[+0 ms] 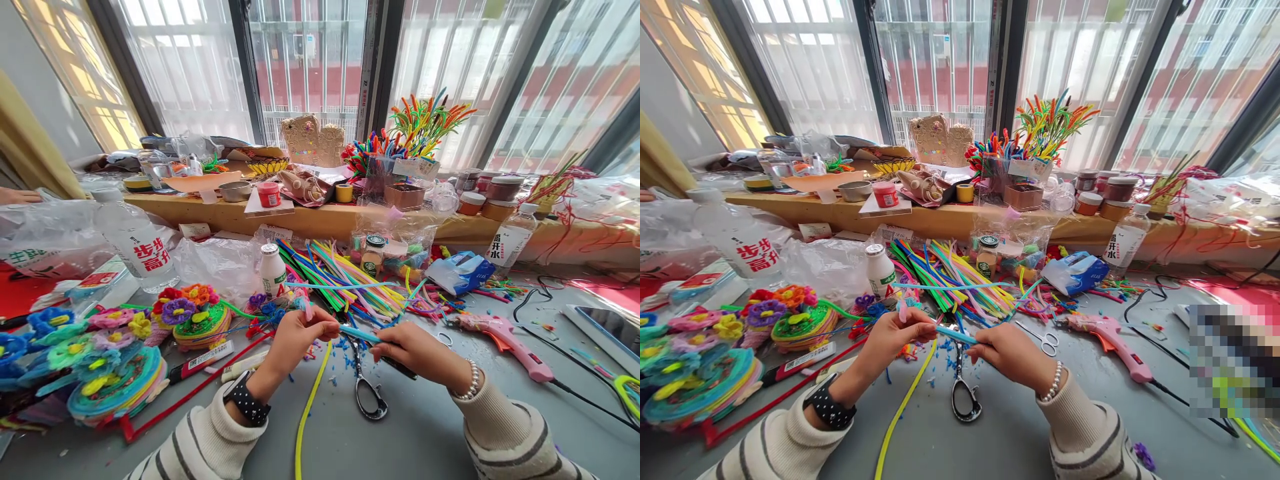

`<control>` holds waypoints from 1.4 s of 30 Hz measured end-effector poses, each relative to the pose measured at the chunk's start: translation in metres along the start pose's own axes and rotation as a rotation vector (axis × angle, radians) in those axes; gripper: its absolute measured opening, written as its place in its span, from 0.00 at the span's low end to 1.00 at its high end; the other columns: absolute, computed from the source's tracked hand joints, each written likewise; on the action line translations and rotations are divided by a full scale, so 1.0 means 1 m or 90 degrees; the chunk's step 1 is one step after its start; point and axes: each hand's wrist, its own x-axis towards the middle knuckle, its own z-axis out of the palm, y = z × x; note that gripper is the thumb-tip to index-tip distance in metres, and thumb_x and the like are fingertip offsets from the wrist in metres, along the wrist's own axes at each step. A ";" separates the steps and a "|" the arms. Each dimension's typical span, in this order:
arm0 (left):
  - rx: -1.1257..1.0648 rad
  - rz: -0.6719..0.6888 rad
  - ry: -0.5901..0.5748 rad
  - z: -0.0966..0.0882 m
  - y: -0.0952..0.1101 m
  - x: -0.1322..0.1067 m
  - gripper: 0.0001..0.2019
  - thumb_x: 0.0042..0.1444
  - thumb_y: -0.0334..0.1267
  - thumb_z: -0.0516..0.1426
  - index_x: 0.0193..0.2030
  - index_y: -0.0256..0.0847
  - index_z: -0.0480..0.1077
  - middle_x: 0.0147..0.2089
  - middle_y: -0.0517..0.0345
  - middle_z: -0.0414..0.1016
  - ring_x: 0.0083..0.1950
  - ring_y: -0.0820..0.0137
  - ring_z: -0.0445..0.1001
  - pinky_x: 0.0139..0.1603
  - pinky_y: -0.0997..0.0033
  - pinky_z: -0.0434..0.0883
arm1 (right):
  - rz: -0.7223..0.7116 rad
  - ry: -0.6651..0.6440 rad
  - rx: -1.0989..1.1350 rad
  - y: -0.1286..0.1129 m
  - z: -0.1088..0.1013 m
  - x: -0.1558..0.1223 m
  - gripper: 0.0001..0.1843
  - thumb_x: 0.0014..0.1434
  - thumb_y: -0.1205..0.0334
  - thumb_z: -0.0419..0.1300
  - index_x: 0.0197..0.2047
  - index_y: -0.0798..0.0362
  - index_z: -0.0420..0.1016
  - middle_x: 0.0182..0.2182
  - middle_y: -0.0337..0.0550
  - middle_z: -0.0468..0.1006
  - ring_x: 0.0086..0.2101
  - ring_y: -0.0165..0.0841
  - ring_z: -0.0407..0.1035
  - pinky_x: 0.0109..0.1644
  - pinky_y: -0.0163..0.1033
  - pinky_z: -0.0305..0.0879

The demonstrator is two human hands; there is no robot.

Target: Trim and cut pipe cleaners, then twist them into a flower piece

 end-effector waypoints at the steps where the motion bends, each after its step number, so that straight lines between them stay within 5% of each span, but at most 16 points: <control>1: 0.008 0.008 0.000 0.000 -0.001 0.000 0.07 0.39 0.38 0.58 0.23 0.34 0.70 0.21 0.58 0.71 0.27 0.69 0.72 0.29 0.71 0.69 | -0.001 -0.005 0.008 0.001 -0.001 0.000 0.18 0.57 0.57 0.46 0.28 0.54 0.73 0.19 0.37 0.69 0.21 0.26 0.61 0.26 0.29 0.52; 7: 0.023 0.026 0.000 -0.001 0.000 0.000 0.07 0.41 0.38 0.57 0.22 0.35 0.69 0.21 0.58 0.72 0.27 0.71 0.71 0.30 0.73 0.68 | 0.014 -0.011 0.079 0.007 -0.005 -0.003 0.13 0.55 0.57 0.49 0.29 0.55 0.71 0.17 0.35 0.66 0.20 0.25 0.58 0.23 0.28 0.52; 13: 0.051 0.000 0.008 -0.008 0.004 0.001 0.10 0.41 0.41 0.57 0.23 0.34 0.70 0.22 0.55 0.74 0.27 0.69 0.71 0.28 0.73 0.68 | 0.026 0.101 0.114 0.005 -0.008 -0.005 0.18 0.45 0.56 0.59 0.40 0.54 0.65 0.31 0.39 0.69 0.24 0.26 0.58 0.25 0.28 0.55; 16: 0.053 -0.014 -0.001 -0.008 0.004 0.001 0.10 0.42 0.41 0.56 0.23 0.35 0.69 0.22 0.55 0.74 0.27 0.69 0.72 0.27 0.74 0.67 | 0.021 0.047 0.101 0.000 -0.005 -0.003 0.12 0.49 0.55 0.55 0.33 0.54 0.69 0.22 0.36 0.69 0.21 0.25 0.58 0.24 0.28 0.54; 19: 0.068 0.012 -0.022 -0.008 0.003 0.001 0.10 0.43 0.42 0.56 0.23 0.35 0.68 0.21 0.56 0.72 0.26 0.70 0.71 0.28 0.74 0.67 | 0.025 0.021 0.116 0.002 -0.004 -0.002 0.17 0.56 0.56 0.46 0.27 0.56 0.71 0.15 0.35 0.66 0.18 0.24 0.58 0.23 0.28 0.53; 22: 0.159 0.089 0.024 -0.012 0.005 0.000 0.10 0.45 0.42 0.53 0.23 0.37 0.67 0.22 0.57 0.71 0.26 0.70 0.70 0.29 0.73 0.68 | 0.036 0.054 0.070 0.010 -0.008 -0.005 0.18 0.56 0.56 0.46 0.26 0.56 0.72 0.15 0.36 0.66 0.17 0.24 0.57 0.22 0.29 0.52; 26: 0.440 0.342 0.239 -0.013 0.010 -0.007 0.06 0.48 0.38 0.52 0.30 0.41 0.68 0.31 0.56 0.73 0.35 0.69 0.70 0.40 0.69 0.66 | 0.034 0.086 -0.009 0.011 -0.011 -0.006 0.17 0.56 0.58 0.47 0.26 0.55 0.72 0.18 0.38 0.69 0.20 0.26 0.58 0.23 0.30 0.52; 28: 0.554 0.524 0.194 -0.006 0.009 -0.013 0.10 0.50 0.33 0.51 0.40 0.41 0.66 0.39 0.54 0.71 0.42 0.68 0.68 0.44 0.68 0.64 | 0.000 0.083 -0.041 0.002 -0.007 -0.004 0.16 0.57 0.58 0.47 0.26 0.55 0.72 0.19 0.39 0.70 0.21 0.27 0.59 0.25 0.30 0.52; 31: 0.694 0.686 -0.023 0.012 0.003 -0.022 0.17 0.52 0.29 0.47 0.50 0.40 0.59 0.44 0.52 0.69 0.47 0.68 0.65 0.49 0.63 0.61 | -0.040 0.089 -0.069 -0.015 0.004 0.000 0.15 0.57 0.60 0.47 0.27 0.54 0.71 0.22 0.41 0.71 0.24 0.29 0.62 0.28 0.31 0.54; 36: 0.788 0.649 -0.081 0.025 -0.007 -0.027 0.16 0.56 0.30 0.41 0.50 0.35 0.57 0.31 0.53 0.69 0.32 0.72 0.69 0.32 0.73 0.67 | -0.013 0.100 -0.080 -0.025 0.010 0.000 0.12 0.57 0.63 0.47 0.30 0.54 0.70 0.24 0.42 0.71 0.27 0.31 0.63 0.30 0.33 0.56; 40: 0.813 0.624 -0.082 0.019 -0.005 -0.024 0.13 0.55 0.28 0.40 0.37 0.34 0.64 0.25 0.55 0.66 0.26 0.72 0.65 0.24 0.74 0.64 | -0.039 0.144 -0.113 -0.023 0.002 -0.004 0.06 0.54 0.65 0.51 0.33 0.53 0.69 0.29 0.42 0.71 0.33 0.34 0.62 0.36 0.37 0.59; 42: 0.801 0.591 -0.052 0.017 -0.006 -0.022 0.12 0.55 0.28 0.41 0.33 0.35 0.64 0.25 0.55 0.66 0.27 0.72 0.65 0.24 0.74 0.63 | -0.045 0.208 -0.147 -0.023 0.001 -0.005 0.12 0.51 0.63 0.55 0.41 0.52 0.66 0.37 0.44 0.69 0.39 0.37 0.61 0.43 0.41 0.57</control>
